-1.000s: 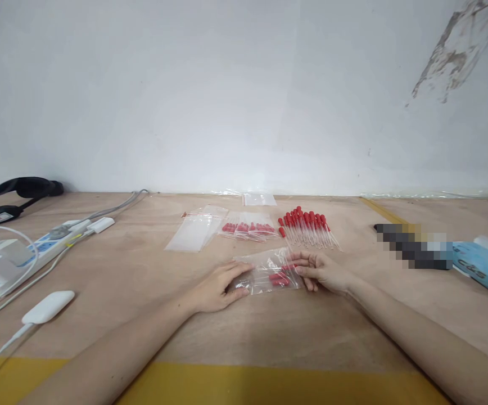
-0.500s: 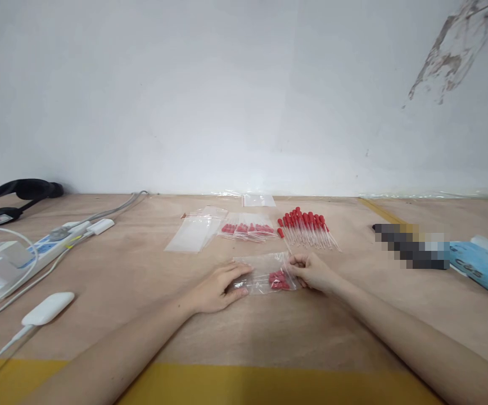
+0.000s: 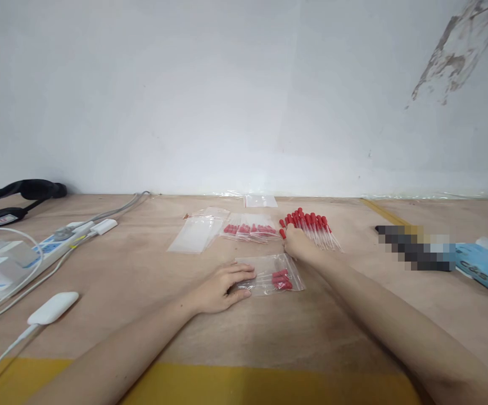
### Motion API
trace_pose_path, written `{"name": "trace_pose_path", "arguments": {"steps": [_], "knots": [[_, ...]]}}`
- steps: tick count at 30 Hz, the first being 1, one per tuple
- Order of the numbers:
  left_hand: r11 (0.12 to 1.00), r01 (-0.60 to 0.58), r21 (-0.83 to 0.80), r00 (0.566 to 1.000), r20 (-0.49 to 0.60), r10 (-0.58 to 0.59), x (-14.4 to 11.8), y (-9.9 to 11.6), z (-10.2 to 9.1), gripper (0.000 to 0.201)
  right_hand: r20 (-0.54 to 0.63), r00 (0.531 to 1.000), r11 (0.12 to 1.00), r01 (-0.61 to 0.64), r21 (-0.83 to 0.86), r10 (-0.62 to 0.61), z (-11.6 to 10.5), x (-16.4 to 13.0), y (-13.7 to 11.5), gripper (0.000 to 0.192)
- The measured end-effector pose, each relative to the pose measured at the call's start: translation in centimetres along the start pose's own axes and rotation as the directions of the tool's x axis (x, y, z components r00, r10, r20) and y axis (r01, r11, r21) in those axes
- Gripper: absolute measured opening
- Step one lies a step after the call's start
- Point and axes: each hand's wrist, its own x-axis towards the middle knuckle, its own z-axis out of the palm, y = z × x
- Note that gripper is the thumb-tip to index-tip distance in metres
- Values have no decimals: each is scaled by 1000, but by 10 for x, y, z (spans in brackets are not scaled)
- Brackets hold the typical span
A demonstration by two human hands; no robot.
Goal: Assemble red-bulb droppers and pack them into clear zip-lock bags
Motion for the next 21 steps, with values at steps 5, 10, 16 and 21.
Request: {"name": "trace_pose_path", "arguments": {"steps": [5,10,16,21], "knots": [[1000,-14,-1,1000,2,14,0,-1,0,40,5,1000,999,4,34,-4,-10,-3,5,32],[1000,-17,16,1000,1,17,0,-2,1,40,-148,988,860,48,507,32,-16,-25,37,56],[999,-5,36,1000,11,5,0,-1,1,40,-65,956,295,-23,955,285,15,-46,50,62],[999,-9,31,1000,9,9,0,-2,2,39,35,961,82,-59,995,273,24,-51,36,43]]}}
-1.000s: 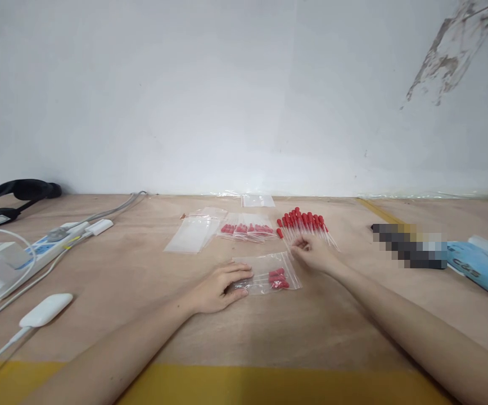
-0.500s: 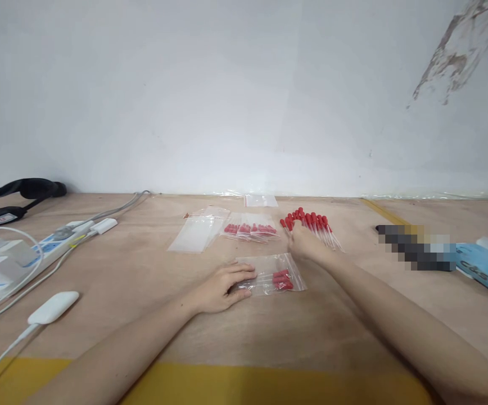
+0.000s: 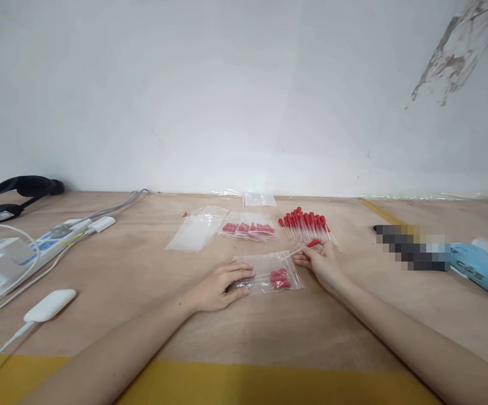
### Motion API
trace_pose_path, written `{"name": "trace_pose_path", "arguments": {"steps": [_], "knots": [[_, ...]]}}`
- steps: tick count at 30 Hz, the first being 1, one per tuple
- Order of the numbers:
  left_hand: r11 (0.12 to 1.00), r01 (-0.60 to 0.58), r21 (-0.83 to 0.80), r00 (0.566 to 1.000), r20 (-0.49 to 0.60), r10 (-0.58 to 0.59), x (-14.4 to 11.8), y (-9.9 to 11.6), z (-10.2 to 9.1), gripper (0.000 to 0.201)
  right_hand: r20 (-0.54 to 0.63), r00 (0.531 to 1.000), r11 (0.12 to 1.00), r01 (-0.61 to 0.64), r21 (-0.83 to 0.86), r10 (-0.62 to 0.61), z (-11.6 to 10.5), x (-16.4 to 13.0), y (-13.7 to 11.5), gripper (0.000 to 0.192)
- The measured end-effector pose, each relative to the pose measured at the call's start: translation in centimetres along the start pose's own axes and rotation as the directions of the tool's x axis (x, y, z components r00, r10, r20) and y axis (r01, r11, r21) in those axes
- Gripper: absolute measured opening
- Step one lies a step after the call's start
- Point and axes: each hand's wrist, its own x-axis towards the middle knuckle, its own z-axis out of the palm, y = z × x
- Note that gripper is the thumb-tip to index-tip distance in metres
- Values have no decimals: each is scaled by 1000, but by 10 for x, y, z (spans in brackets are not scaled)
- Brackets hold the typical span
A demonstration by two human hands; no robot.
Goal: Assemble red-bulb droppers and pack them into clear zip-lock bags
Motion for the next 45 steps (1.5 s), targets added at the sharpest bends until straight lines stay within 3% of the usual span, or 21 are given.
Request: {"name": "trace_pose_path", "arguments": {"steps": [5,9,12,16,25,34,36,40,43,45], "knots": [[1000,7,-7,1000,-21,-7,0,2,-1,46,98,995,999,-32,39,28,1,-12,-1,39],[1000,5,-21,1000,-31,-5,0,4,-2,49,226,974,990,18,-140,14,-5,-19,-5,35],[999,3,-35,999,-37,-4,0,4,-2,51,352,936,975,51,-218,30,-9,-19,-9,34],[999,9,-32,1000,-26,-10,0,2,-1,51,465,871,938,11,-346,162,-7,-16,-10,36],[1000,30,5,999,-21,-30,0,4,-2,50,451,865,850,55,-524,222,5,-13,-12,30],[999,29,24,1000,-11,-29,-1,3,-2,49,284,953,868,46,-494,110,13,-16,-6,18],[1000,9,22,1000,-9,-8,0,3,-2,49,315,943,875,59,-480,109,14,-18,-6,17],[1000,-17,15,1000,-3,17,1,2,-2,46,434,880,869,50,-492,194,9,-19,-10,24],[1000,-4,25,1000,14,3,0,-1,0,43,395,888,801,53,-597,236,1,-10,-15,28],[999,2,34,1000,23,-3,-1,-2,0,41,353,928,706,169,-687,121,-3,3,-20,24]]}}
